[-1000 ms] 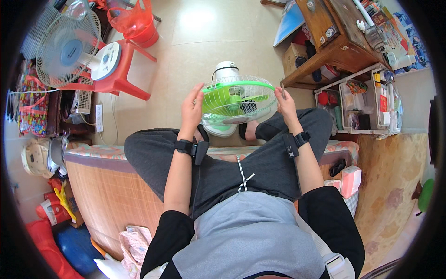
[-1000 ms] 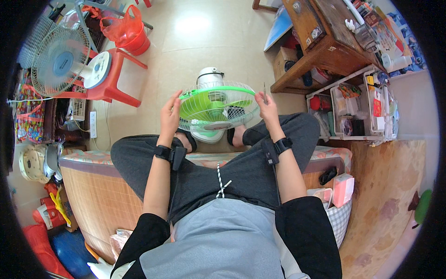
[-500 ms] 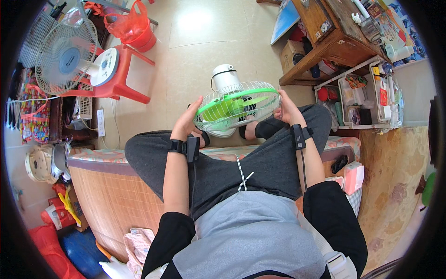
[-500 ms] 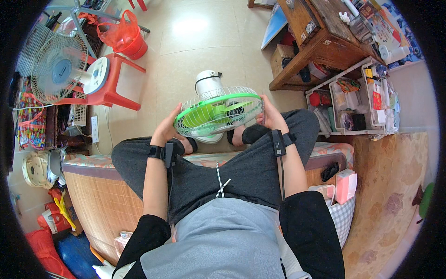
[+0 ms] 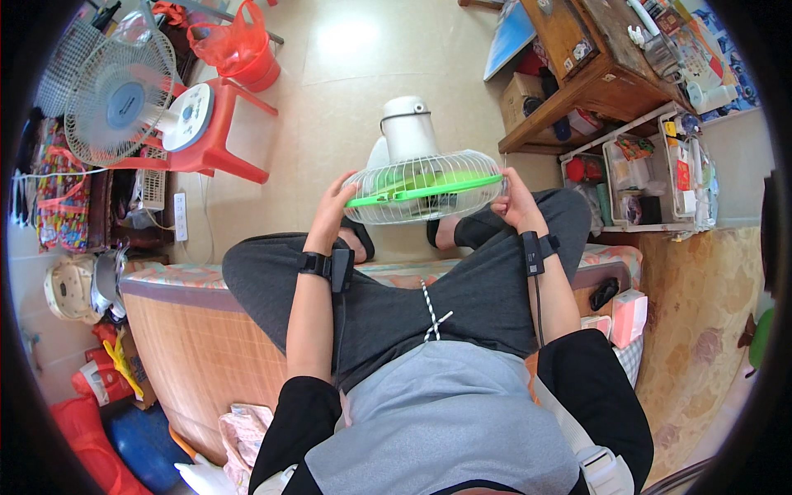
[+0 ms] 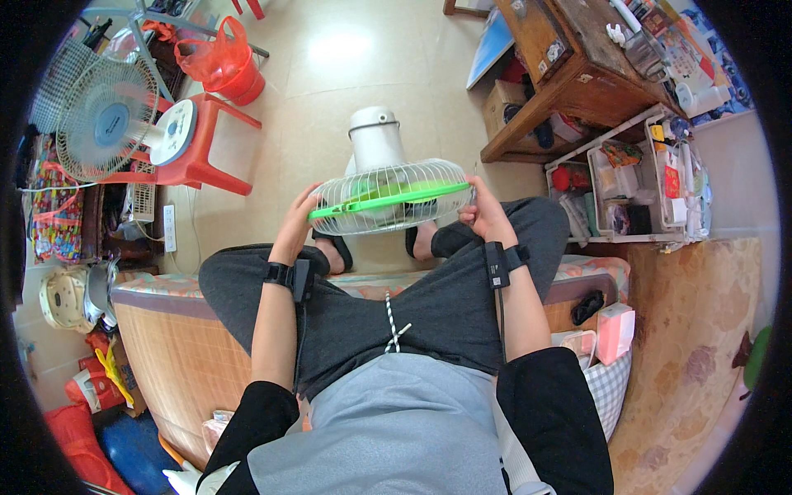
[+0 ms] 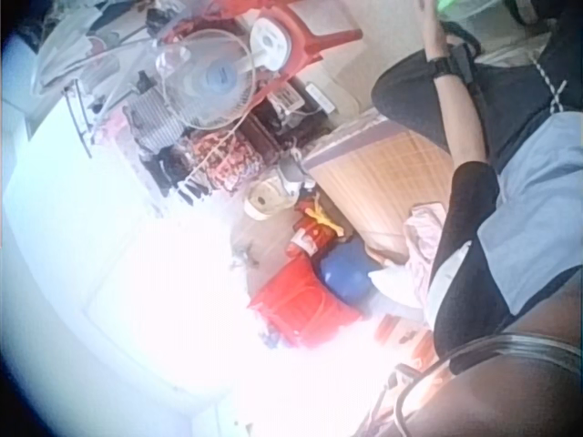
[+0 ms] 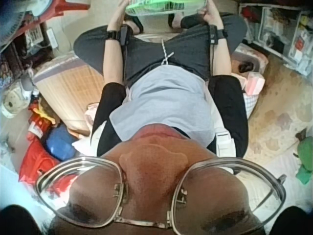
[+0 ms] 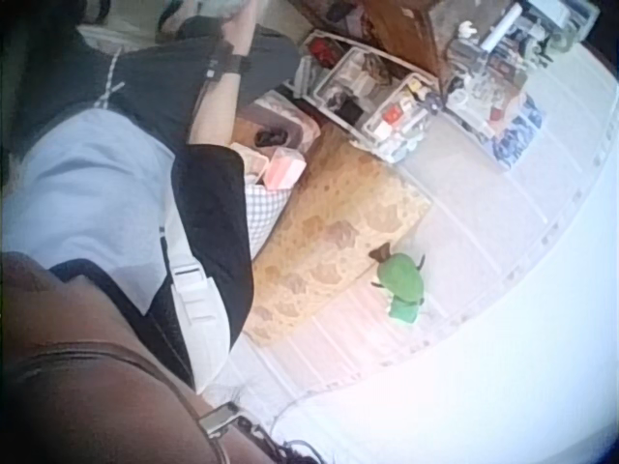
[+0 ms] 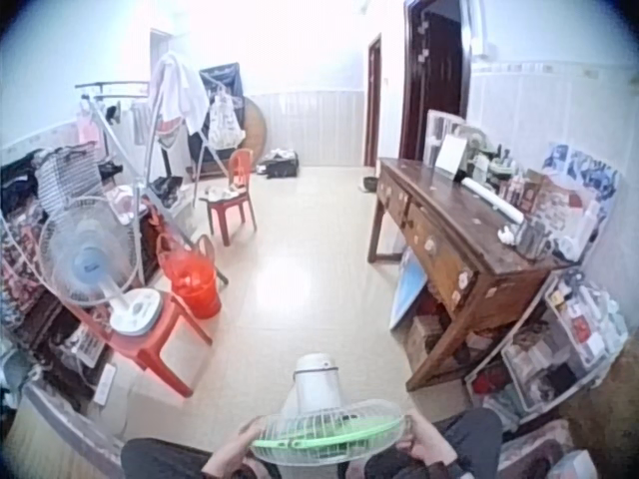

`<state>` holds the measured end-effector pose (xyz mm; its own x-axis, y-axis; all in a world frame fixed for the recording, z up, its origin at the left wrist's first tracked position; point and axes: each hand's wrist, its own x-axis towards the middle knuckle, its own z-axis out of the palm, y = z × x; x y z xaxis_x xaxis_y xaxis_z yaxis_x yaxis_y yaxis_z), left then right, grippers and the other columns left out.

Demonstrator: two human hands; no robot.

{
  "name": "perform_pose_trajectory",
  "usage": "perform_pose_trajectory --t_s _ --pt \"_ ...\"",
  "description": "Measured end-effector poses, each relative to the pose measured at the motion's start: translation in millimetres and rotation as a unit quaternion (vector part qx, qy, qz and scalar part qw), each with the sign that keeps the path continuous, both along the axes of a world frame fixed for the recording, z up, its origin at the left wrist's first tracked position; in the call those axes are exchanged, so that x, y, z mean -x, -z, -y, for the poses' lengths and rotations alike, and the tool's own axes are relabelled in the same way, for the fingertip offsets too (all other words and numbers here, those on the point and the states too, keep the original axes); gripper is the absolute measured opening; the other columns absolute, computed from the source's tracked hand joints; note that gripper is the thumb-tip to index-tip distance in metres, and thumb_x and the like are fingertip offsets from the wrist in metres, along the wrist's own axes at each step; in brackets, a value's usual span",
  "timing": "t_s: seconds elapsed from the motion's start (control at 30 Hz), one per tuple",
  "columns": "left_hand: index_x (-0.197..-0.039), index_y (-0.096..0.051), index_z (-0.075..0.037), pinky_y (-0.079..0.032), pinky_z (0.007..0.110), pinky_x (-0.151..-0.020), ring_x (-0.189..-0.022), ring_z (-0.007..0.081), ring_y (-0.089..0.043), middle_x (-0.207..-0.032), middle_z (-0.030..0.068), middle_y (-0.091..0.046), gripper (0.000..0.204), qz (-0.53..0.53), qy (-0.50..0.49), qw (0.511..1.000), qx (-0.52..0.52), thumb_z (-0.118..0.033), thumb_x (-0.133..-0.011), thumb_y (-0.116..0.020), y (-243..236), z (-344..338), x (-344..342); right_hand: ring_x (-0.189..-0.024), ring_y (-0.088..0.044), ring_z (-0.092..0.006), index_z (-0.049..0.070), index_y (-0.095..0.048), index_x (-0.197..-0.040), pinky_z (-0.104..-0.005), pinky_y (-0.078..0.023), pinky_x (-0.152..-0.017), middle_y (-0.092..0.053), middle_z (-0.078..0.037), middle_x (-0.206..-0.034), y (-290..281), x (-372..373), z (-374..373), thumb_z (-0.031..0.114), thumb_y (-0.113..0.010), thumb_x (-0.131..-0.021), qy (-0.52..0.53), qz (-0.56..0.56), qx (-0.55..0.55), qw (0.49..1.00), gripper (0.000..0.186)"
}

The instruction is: The recorder is attempting to repair or inspect a small green and white desktop fan using a tool.

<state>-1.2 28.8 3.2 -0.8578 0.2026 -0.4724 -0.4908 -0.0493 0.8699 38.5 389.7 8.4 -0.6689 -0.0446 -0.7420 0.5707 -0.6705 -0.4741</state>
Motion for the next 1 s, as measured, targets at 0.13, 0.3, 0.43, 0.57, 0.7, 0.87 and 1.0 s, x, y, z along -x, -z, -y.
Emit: perform_pose_trajectory --t_s 0.13,0.3,0.43,0.57,0.7,0.87,1.0 --pt "-0.124 -0.05 -0.003 -0.039 0.025 -0.086 -0.107 0.0166 -0.05 -0.116 0.01 -0.056 0.045 -0.057 -0.034 0.995 -0.068 -0.023 -0.085 -0.058 -7 -8 7 -0.041 -0.029 -0.0039 0.017 -0.053 -0.095 -0.018 -0.023 -0.038 -0.048 0.004 -0.07 -13 8 5 0.03 -0.058 -0.084 0.02 -0.078 -0.001 0.997 0.018" --pt "-0.132 -0.042 -0.006 -0.031 0.033 -0.099 -0.121 0.0217 -0.04 -0.131 0.0144 -0.045 0.057 0.011 -0.082 0.995 -0.055 -0.041 -0.088 -0.052 11 -12 11 -0.044 -0.029 -0.0036 0.022 -0.049 -0.107 -0.0176 -0.026 -0.041 -0.05 0.0 -0.079 21 9 1 0.033 -0.061 -0.084 -0.004 -0.024 -0.024 0.999 0.028" --pt "-0.139 -0.03 -0.008 -0.022 0.049 -0.103 -0.132 0.0294 -0.023 -0.145 0.0131 -0.024 0.069 0.11 -0.105 0.988 -0.011 -0.053 -0.088 -0.045 22 -6 1 -0.046 -0.028 -0.0032 0.021 -0.039 -0.123 -0.0165 -0.027 -0.043 -0.045 -0.014 -0.113 12 13 21 0.031 -0.064 -0.083 -0.052 -0.049 -0.037 0.997 0.048" --pt "-0.139 -0.031 -0.011 -0.019 0.055 -0.102 -0.133 0.0316 -0.021 -0.145 0.0124 -0.024 0.067 0.087 -0.125 0.988 -0.028 -0.054 -0.089 -0.042 27 -5 3 -0.046 -0.029 -0.0034 0.019 -0.035 -0.13 -0.0167 -0.027 -0.043 -0.047 -0.015 -0.118 13 12 22 0.029 -0.064 -0.083 -0.059 -0.082 -0.074 0.992 0.056" --pt "-0.137 -0.034 -0.011 -0.017 0.057 -0.102 -0.133 0.0301 -0.019 -0.143 0.0118 -0.027 0.064 0.085 -0.115 0.989 -0.03 -0.05 -0.088 -0.047 21 -4 2 -0.046 -0.029 -0.0034 0.014 -0.031 -0.134 -0.0174 -0.027 -0.043 -0.051 -0.013 -0.118 14 11 27 0.024 -0.063 -0.083 -0.096 -0.084 -0.076 0.989 0.061" --pt "-0.138 -0.032 -0.013 -0.012 0.064 -0.099 -0.135 0.0348 -0.013 -0.145 0.0139 -0.022 0.064 0.085 -0.056 0.994 -0.029 -0.045 -0.086 -0.051 27 -4 2 -0.046 -0.028 -0.0034 0.012 -0.031 -0.134 -0.0174 -0.027 -0.042 -0.053 -0.011 -0.116 13 8 28 0.019 -0.06 -0.084 -0.098 -0.077 -0.074 0.989 0.059" --pt "-0.137 -0.032 -0.013 -0.011 0.068 -0.098 -0.135 0.0398 -0.008 -0.147 0.0138 -0.017 0.063 0.134 -0.061 0.988 0.04 -0.046 -0.086 -0.05 23 -10 1 -0.046 -0.031 -0.0045 0.01 -0.029 -0.135 -0.0195 -0.026 -0.042 -0.054 -0.006 -0.103 14 9 31 0.016 -0.063 -0.081 -0.091 -0.083 -0.089 0.988 0.064"
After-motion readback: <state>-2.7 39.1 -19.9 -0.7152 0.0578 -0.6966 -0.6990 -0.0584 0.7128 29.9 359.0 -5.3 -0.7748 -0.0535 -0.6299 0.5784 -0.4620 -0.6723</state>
